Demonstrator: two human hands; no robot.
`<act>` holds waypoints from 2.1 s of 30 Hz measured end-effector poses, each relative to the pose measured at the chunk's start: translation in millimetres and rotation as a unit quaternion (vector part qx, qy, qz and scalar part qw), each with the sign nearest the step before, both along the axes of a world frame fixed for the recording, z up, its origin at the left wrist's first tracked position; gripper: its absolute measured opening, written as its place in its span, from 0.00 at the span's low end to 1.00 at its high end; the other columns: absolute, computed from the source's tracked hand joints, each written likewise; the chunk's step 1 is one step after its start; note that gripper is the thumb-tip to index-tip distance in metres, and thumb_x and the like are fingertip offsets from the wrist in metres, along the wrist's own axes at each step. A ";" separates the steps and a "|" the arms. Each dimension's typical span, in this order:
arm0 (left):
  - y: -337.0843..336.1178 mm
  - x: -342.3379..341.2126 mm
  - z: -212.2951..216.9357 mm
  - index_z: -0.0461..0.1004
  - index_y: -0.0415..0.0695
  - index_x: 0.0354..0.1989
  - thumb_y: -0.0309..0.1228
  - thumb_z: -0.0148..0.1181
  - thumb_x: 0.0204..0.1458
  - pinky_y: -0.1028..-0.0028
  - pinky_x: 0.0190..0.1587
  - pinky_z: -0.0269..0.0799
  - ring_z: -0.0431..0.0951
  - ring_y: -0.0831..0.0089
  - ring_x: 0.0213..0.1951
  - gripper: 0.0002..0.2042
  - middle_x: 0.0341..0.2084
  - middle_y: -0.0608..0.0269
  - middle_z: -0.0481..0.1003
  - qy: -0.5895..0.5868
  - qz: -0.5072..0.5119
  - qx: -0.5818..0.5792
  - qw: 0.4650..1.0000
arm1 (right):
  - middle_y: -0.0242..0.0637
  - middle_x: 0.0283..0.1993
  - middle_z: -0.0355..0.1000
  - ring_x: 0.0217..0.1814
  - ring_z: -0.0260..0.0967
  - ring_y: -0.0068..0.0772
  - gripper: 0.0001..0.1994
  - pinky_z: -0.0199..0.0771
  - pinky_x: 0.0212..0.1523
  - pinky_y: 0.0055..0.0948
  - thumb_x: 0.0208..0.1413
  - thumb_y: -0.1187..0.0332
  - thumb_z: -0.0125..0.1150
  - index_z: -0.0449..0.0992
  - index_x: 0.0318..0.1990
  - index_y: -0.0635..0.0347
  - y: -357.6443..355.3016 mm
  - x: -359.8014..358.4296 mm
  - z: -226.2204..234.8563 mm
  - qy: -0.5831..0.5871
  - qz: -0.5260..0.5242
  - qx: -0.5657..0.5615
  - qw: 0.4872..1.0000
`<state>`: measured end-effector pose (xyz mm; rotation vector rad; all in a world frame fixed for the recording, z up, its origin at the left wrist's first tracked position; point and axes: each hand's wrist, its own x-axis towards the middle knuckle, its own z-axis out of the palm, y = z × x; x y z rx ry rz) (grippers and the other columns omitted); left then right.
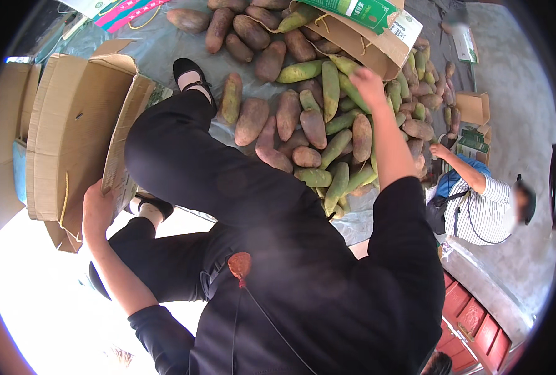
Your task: Sorting and packaging produce into boxes and bags while weighing them on a scale.
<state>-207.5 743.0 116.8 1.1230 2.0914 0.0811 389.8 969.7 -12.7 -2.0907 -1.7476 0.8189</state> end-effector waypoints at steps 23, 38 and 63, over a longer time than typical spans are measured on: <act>-1.8 6.7 7.9 0.75 0.39 0.37 0.22 0.48 0.46 0.58 0.43 0.68 0.73 0.47 0.39 0.12 0.31 0.43 0.74 0.069 -0.030 0.022 0.997 | 0.46 0.49 0.71 0.53 0.68 0.51 0.33 0.69 0.51 0.51 0.41 0.39 0.61 0.71 0.46 0.57 -138.1 19.1 -54.1 -0.318 -0.303 -0.078 0.895; -21.3 6.2 -11.1 0.75 0.43 0.33 0.20 0.52 0.43 0.65 0.38 0.75 0.78 0.57 0.34 0.09 0.26 0.53 0.77 0.149 -0.106 0.034 0.983 | 0.52 0.48 0.69 0.50 0.68 0.54 0.39 0.71 0.50 0.42 0.23 0.66 0.78 0.63 0.48 0.70 -148.8 12.9 -57.9 -0.248 -0.397 -0.079 0.880; -18.3 -6.8 -10.1 0.76 0.40 0.36 0.21 0.49 0.44 0.58 0.43 0.70 0.75 0.49 0.38 0.12 0.30 0.46 0.75 0.102 -0.083 0.080 0.988 | 0.42 0.39 0.71 0.44 0.69 0.46 0.20 0.66 0.42 0.44 0.34 0.75 0.63 0.70 0.40 0.55 -33.1 -488.1 164.5 0.051 0.640 0.201 0.740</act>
